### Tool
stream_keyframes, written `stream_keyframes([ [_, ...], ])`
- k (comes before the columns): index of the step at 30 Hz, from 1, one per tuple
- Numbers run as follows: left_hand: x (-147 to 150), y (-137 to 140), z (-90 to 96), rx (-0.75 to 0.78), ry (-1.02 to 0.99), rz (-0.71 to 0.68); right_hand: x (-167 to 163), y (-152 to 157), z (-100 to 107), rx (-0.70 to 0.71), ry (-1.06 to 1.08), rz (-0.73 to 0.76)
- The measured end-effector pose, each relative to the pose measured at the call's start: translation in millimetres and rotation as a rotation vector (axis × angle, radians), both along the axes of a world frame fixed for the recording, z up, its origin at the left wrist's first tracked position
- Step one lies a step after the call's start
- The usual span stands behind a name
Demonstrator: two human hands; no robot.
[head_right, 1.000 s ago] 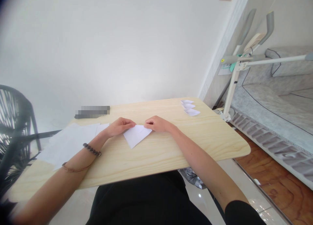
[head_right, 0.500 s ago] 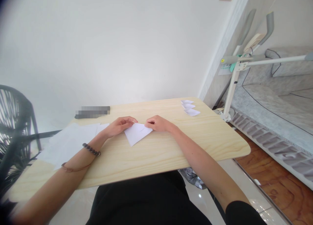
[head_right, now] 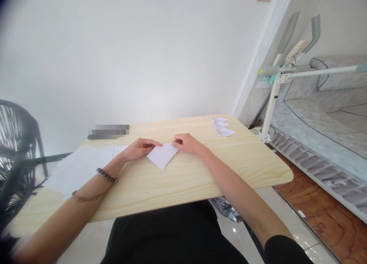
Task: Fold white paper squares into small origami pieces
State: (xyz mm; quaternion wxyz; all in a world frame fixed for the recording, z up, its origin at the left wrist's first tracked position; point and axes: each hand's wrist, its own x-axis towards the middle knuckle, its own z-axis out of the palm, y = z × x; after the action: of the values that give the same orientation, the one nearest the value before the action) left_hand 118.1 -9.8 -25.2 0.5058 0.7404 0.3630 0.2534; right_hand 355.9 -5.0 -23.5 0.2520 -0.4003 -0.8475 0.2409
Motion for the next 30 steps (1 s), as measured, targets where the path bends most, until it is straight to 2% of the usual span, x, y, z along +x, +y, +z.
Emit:
stream_keyframes([
  [5, 2.2, 1.4, -3.8, 0.097, 0.060, 0.059, -1.2, 2.0, -5.0, 0.086, 0.020, -0.038],
  [9, 3.0, 1.3, -2.5, 0.323, 0.149, 0.097, -2.3, 0.0, -5.9, 0.134, 0.021, -0.023],
  [13, 0.7, 3.1, -2.6, 0.558, 0.288, 0.068, -5.7, -3.8, -4.9, 0.131, 0.008, 0.061],
  [18, -2.5, 6.1, -4.7, 0.736, 0.442, -0.016, -9.1, -7.9, -1.8, 0.133, -0.040, 0.153],
  [24, -1.3, 6.2, -5.6, 0.837, 0.505, -0.082, -9.0, -8.3, -1.0, 0.209, -0.102, 0.154],
  [30, 0.6, 3.6, -4.1, 0.887, 0.562, -0.084, -7.7, -3.9, -5.0, 0.327, -0.143, 0.153],
])
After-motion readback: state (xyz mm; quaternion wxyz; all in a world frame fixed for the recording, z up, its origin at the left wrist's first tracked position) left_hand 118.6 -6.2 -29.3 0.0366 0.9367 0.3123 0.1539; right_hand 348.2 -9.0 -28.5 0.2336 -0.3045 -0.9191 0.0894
